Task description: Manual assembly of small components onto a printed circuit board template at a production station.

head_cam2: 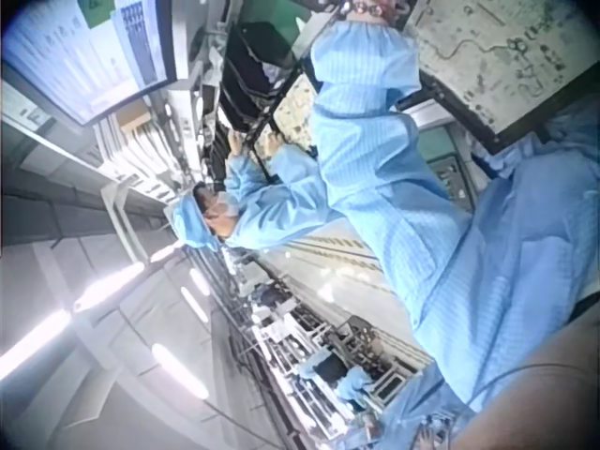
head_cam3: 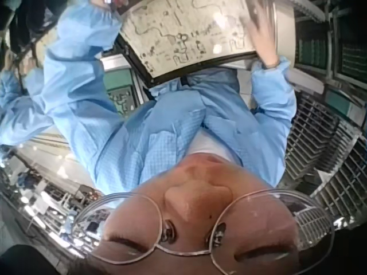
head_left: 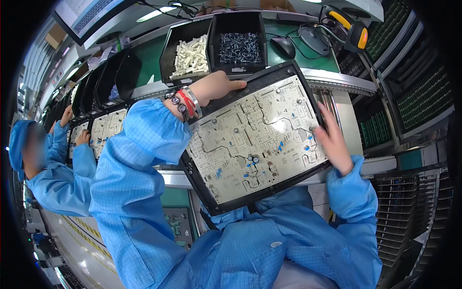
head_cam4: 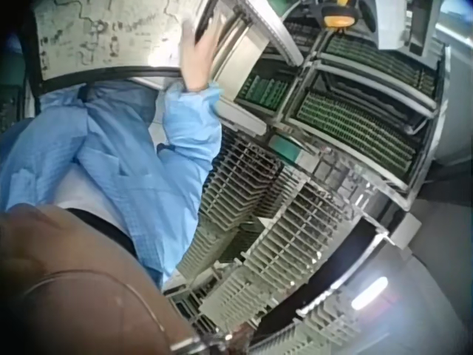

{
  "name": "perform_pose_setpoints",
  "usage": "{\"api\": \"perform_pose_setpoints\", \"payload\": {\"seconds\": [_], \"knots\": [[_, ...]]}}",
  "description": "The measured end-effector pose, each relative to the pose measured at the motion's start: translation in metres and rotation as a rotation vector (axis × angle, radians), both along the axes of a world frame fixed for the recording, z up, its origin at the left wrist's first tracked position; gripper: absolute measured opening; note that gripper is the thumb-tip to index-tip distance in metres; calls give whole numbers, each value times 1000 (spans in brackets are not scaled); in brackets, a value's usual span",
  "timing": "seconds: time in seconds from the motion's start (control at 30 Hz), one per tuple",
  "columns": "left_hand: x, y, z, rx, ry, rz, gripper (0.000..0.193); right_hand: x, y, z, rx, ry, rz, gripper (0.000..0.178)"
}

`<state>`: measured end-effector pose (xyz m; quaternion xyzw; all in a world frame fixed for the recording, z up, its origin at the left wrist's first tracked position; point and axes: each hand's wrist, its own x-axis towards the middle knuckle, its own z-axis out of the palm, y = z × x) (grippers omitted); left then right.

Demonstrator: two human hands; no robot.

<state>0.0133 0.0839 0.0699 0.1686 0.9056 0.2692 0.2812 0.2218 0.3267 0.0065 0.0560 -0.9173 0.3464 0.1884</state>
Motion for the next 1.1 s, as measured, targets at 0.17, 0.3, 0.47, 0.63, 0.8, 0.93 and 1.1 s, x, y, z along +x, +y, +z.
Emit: {"api": "perform_pose_setpoints", "payload": {"seconds": [0.17,0.3,0.47,0.63,0.8,0.93,1.1], "knots": [[7,10,7,-19,63,18,52,-34,11,15,-985,-588,-49,45],[7,14,9,24,86,-13,59,-28,19,13,-1152,-579,12,32],[-12,17,24,524,467,-306,42,24,65,29,-1180,-344,-108,31],[15,9,-19,546,703,-397,20,90,145,13,-1232,-242,-437,29],[63,8,-89,423,748,-780,26,103,168,5,-1479,-304,-458,36],[64,6,-79,258,946,-853,32,93,186,-3,-1483,-415,-460,37],[59,4,-81,244,999,-872,31,79,193,-10,-1438,-446,-534,38]]}}
